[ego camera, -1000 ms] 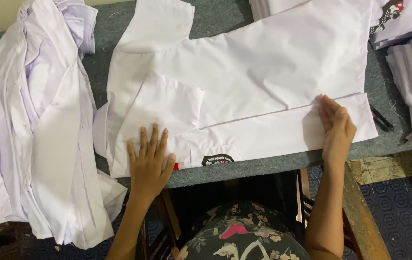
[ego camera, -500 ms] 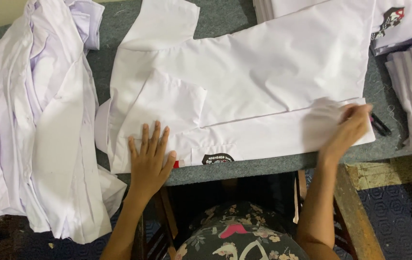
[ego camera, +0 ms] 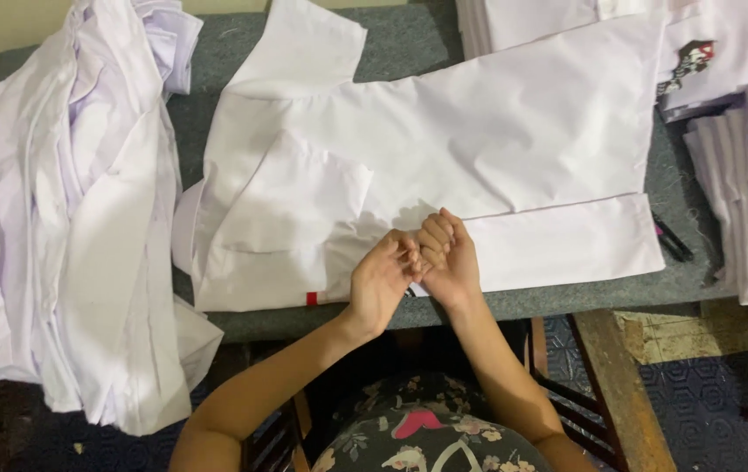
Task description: The person folds a white shirt on a table, smoothing the fabric and aligning the edges. They fold the sleeves and body of the shirt, then use a small tool to mark a line on the fabric before completing the fold.
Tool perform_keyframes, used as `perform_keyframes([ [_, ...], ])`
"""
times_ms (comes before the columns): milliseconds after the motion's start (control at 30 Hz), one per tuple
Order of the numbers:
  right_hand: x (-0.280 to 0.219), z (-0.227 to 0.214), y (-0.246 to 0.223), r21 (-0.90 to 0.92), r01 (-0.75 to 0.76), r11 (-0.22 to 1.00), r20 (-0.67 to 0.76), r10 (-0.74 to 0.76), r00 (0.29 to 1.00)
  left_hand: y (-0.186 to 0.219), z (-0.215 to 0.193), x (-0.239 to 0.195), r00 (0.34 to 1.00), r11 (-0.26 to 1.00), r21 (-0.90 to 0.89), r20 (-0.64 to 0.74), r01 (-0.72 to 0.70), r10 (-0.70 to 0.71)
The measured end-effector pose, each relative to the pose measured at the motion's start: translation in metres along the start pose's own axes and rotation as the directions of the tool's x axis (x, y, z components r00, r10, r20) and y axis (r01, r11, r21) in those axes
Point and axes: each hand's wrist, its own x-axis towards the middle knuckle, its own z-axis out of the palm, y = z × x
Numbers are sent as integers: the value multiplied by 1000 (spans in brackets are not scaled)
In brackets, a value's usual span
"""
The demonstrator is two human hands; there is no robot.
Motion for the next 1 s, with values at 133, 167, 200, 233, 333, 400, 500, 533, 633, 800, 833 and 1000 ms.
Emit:
perform_keyframes([
  [133,-12,-1,-33,92,-101,991,90,93,992,-18,-38,20,992,988,-91,0,126,-127],
  [167,-14,-4,-40,62,-105,993,75,101,992,-15,-44,19,992,980,-151,4,127,-128],
  [200,-17,-8,-47,33,-110,993,59,108,992,-12,-51,19,992,969,-211,8,127,-129],
  [233,-19,-12,-61,36,-106,994,60,103,993,-9,-48,18,991,969,-209,9,132,-134],
  [333,-30,-16,-96,14,-1,1000,55,0,998,-2,-42,14,993,950,-292,-4,112,-119],
  [400,-43,-9,-114,33,18,999,49,-20,999,-3,-40,10,995,954,-283,13,95,-96],
  [500,-60,-10,-140,-66,54,996,10,-53,999,-1,-42,9,993,953,-277,47,119,-110],
  [533,-62,-10,-153,-63,59,996,10,-59,998,-1,-41,11,992,953,-275,49,125,-116],
  [633,-76,8,-170,-148,75,986,50,-69,996,-1,-42,11,991,952,-276,62,130,-117],
  [800,-99,57,-153,-155,209,966,-32,-216,976,0,-44,11,989,945,-293,76,142,-125],
  [833,-98,57,-156,-156,209,965,-31,-216,976,0,-43,12,989,945,-294,77,142,-125],
  [1000,-108,49,-190,-102,372,923,11,-372,928,0,-45,11,987,943,-297,84,153,-134],
])
